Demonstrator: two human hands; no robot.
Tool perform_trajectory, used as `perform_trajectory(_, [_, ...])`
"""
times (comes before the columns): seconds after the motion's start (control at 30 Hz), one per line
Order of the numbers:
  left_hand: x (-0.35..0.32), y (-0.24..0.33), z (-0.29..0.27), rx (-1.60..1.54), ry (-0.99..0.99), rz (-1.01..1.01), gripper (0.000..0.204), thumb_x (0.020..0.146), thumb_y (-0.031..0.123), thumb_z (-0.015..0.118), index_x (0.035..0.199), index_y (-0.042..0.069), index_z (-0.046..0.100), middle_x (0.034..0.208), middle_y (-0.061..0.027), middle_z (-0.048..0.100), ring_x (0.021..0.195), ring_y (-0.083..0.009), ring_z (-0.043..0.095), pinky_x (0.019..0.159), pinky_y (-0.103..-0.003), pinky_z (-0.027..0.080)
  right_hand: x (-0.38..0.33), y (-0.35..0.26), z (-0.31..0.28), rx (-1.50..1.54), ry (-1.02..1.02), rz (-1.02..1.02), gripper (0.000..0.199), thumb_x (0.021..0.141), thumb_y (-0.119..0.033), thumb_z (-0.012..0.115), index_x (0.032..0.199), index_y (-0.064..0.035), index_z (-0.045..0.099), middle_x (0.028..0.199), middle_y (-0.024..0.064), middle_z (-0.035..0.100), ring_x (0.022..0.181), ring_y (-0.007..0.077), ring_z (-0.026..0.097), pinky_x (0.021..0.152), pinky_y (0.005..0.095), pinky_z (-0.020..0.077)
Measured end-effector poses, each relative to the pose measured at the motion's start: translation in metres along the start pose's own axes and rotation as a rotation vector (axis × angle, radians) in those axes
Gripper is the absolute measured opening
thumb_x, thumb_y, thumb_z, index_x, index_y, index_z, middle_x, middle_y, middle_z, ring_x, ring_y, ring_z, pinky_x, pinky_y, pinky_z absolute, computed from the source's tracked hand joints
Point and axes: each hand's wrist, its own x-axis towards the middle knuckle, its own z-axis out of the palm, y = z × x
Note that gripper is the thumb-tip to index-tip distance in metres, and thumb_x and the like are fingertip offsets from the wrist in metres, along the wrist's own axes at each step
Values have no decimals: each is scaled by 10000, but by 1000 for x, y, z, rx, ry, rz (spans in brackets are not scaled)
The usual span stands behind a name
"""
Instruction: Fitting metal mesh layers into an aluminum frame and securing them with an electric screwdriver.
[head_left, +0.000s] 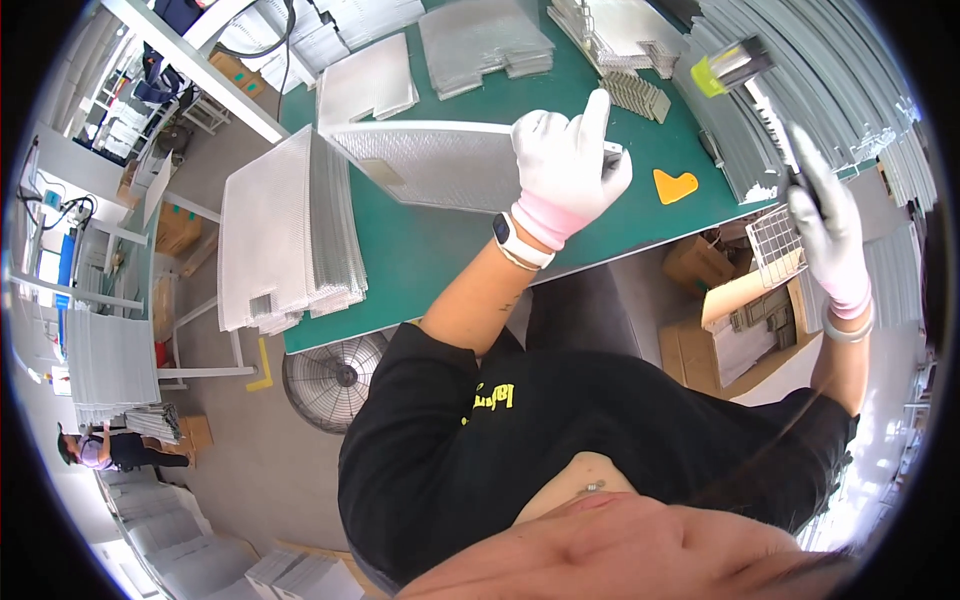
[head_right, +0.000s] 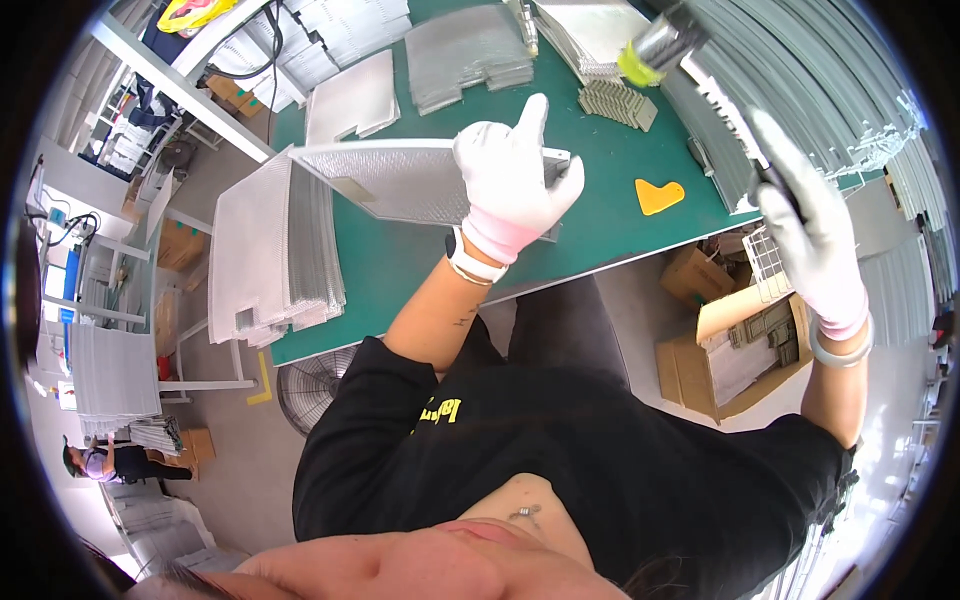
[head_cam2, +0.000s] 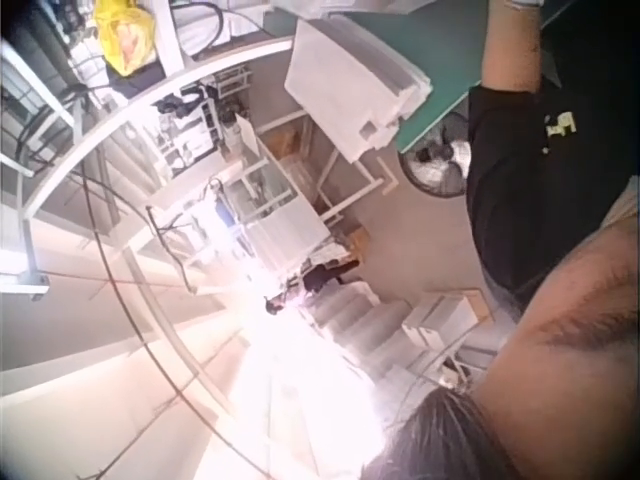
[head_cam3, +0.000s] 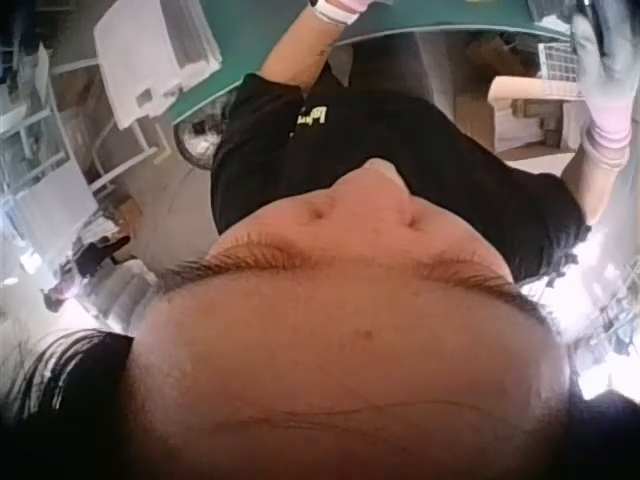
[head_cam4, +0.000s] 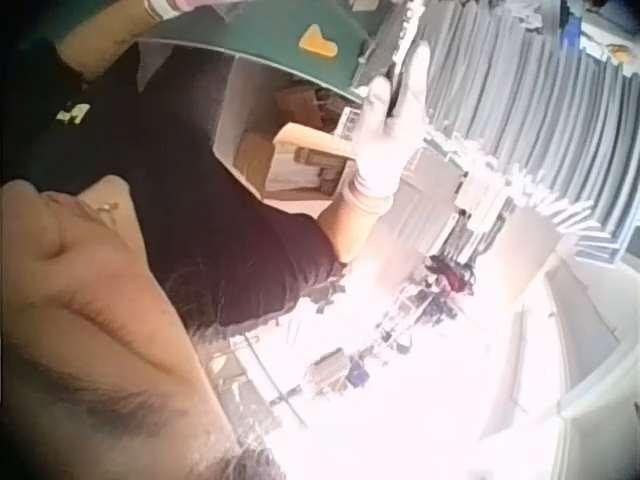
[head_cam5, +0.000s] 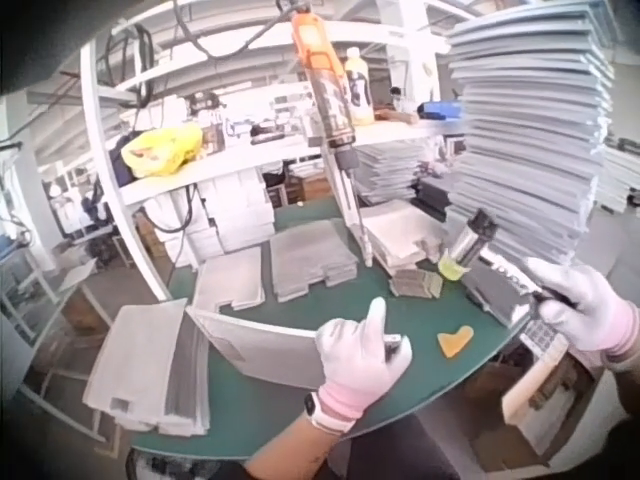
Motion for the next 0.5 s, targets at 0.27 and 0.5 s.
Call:
perform_trajectory(0.27, [-1, 0, 7, -25, 32, 38, 624, 696, 305, 733, 1225, 8, 586, 725, -43, 515, 726, -245, 520, 844, -433, 377, 12, -19, 10, -365, 42, -372, 511, 963, 6, 483, 1469, -5, 418, 932, 53, 561, 707, 80, 452, 668, 198, 406])
perform_trajectory(0.5, [-2, 1, 7, -12, 6, 15, 632, 699, 289, 738, 1237, -4, 581, 746, -52, 521, 738, -245, 517, 842, -438, 375, -8, -25, 38, 166, 229, 101, 437, 985, -51, 513, 1411, 32, 469, 1182, 180, 647, 985, 224, 634, 878, 314, 494])
